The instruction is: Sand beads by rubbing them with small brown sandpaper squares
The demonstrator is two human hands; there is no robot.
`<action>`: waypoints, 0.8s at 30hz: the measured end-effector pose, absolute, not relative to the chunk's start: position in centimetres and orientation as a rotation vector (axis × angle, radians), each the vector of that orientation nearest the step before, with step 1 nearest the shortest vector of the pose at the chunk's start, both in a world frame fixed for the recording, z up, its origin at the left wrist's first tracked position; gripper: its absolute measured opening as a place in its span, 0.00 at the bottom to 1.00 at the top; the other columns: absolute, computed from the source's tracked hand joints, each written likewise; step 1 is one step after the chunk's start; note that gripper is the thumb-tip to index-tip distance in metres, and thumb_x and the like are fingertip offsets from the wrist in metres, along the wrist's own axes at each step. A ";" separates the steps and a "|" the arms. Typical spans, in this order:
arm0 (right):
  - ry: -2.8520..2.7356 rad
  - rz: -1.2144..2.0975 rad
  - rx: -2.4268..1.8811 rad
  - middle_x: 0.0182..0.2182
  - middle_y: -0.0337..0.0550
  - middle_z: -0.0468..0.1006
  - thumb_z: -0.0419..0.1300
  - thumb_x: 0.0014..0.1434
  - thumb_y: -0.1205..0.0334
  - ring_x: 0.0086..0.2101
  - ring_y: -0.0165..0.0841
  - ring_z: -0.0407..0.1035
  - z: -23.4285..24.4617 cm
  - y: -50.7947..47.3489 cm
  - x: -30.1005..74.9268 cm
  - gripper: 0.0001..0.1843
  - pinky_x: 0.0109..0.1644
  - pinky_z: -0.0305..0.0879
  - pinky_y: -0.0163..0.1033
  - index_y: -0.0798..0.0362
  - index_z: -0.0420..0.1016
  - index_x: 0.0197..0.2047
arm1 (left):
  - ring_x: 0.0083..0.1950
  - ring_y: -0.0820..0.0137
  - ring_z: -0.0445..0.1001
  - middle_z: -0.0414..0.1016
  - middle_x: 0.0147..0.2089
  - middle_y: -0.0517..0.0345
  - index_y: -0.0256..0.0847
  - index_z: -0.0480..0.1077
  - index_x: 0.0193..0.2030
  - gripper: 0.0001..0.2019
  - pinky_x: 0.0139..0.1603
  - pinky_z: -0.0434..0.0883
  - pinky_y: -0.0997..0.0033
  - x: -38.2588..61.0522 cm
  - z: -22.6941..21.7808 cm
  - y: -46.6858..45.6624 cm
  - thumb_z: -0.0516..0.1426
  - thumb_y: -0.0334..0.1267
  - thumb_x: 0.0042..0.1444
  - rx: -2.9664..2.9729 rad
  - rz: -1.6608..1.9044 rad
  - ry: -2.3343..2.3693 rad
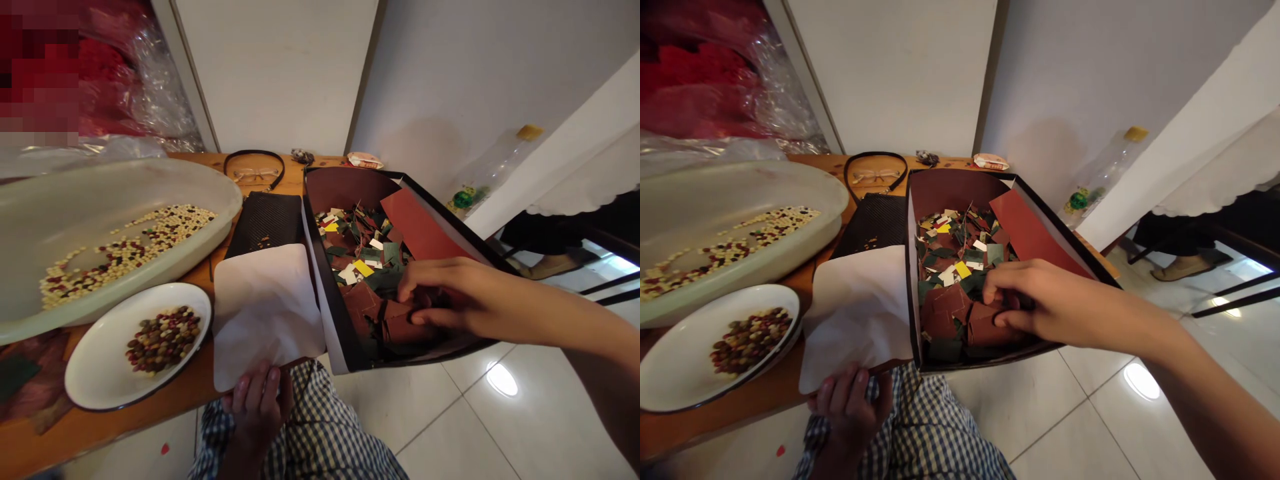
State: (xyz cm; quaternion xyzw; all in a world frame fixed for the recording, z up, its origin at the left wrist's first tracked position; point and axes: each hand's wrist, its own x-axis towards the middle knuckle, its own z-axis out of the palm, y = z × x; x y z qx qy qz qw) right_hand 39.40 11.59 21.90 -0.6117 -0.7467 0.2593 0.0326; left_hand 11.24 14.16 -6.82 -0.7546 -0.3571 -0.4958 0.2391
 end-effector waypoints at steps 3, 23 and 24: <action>-2.309 0.788 -1.847 0.37 0.36 0.75 0.59 0.56 0.63 0.36 0.29 0.68 22.0 11.7 39.3 0.05 0.39 0.61 0.35 0.48 0.70 0.39 | 0.69 0.60 0.49 0.69 0.57 0.46 0.41 0.64 0.51 0.30 0.68 0.44 0.56 11.3 -6.7 14.1 0.67 0.30 0.38 -2.065 -1.355 -0.974; -2.343 0.754 -1.780 0.38 0.42 0.74 0.56 0.60 0.59 0.36 0.32 0.69 21.9 11.4 39.6 0.08 0.40 0.63 0.38 0.51 0.74 0.38 | 0.70 0.60 0.48 0.66 0.61 0.45 0.41 0.62 0.56 0.34 0.68 0.44 0.57 11.3 -6.5 14.0 0.67 0.29 0.39 -2.079 -1.341 -0.982; -2.351 0.786 -1.780 0.37 0.42 0.74 0.55 0.60 0.59 0.36 0.32 0.69 22.0 11.4 39.6 0.08 0.39 0.63 0.38 0.51 0.74 0.37 | 0.70 0.60 0.48 0.66 0.60 0.45 0.40 0.62 0.56 0.34 0.68 0.44 0.57 11.3 -6.6 14.0 0.67 0.29 0.39 -2.082 -1.338 -0.981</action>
